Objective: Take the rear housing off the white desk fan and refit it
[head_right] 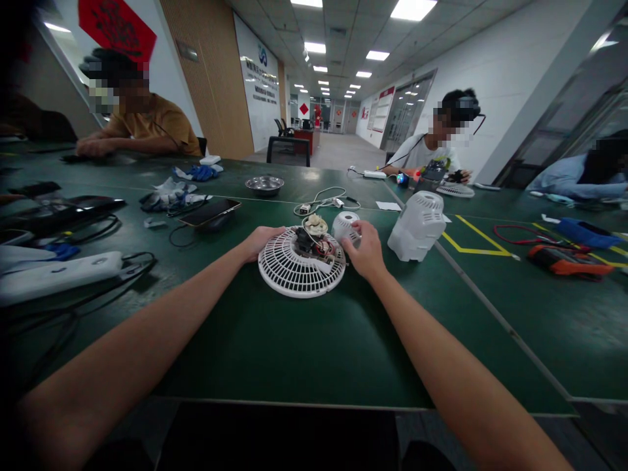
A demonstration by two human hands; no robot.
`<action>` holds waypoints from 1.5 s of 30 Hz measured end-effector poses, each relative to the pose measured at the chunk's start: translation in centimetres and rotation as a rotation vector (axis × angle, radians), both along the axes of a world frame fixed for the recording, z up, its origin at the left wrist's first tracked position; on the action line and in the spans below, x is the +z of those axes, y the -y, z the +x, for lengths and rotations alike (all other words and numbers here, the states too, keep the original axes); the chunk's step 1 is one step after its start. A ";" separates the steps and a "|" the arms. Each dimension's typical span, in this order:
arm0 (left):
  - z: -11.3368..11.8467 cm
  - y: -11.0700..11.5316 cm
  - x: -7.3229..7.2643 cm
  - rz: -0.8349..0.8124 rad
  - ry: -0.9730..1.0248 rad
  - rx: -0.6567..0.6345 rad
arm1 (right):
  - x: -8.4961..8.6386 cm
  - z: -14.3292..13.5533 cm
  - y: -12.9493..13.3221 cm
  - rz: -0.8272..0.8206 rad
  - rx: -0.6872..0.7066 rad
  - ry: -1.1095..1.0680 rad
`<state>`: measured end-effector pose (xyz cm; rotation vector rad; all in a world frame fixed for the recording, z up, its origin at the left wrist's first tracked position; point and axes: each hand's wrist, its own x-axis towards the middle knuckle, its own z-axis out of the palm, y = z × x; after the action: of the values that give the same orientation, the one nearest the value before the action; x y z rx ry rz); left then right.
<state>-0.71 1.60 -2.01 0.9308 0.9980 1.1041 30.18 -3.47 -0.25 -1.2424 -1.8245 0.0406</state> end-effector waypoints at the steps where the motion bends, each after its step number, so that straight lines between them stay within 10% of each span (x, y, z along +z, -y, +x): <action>1: 0.0 0.1 0.1 0.005 -0.005 0.004 | -0.3 0.5 -0.6 0.022 -0.056 0.021; 9: 0.1 0.6 0.3 0.035 -0.007 0.013 | -2.1 1.7 -3.4 -0.207 -0.130 -0.081; 22: 0.2 0.7 0.5 0.012 -0.029 0.025 | 0.3 0.2 -1.7 -0.660 0.193 -1.299; 38: -0.2 0.3 0.1 0.087 -0.163 -0.021 | 0.5 -3.7 2.7 -0.032 0.368 -0.119; 45: -0.6 1.3 1.3 0.861 -0.769 0.084 | 0.6 -3.4 2.5 -0.008 0.372 -0.038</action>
<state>-1.26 0.30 -0.73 2.1350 1.1737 1.2927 26.82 -5.92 0.39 -0.8864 -2.0002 0.2761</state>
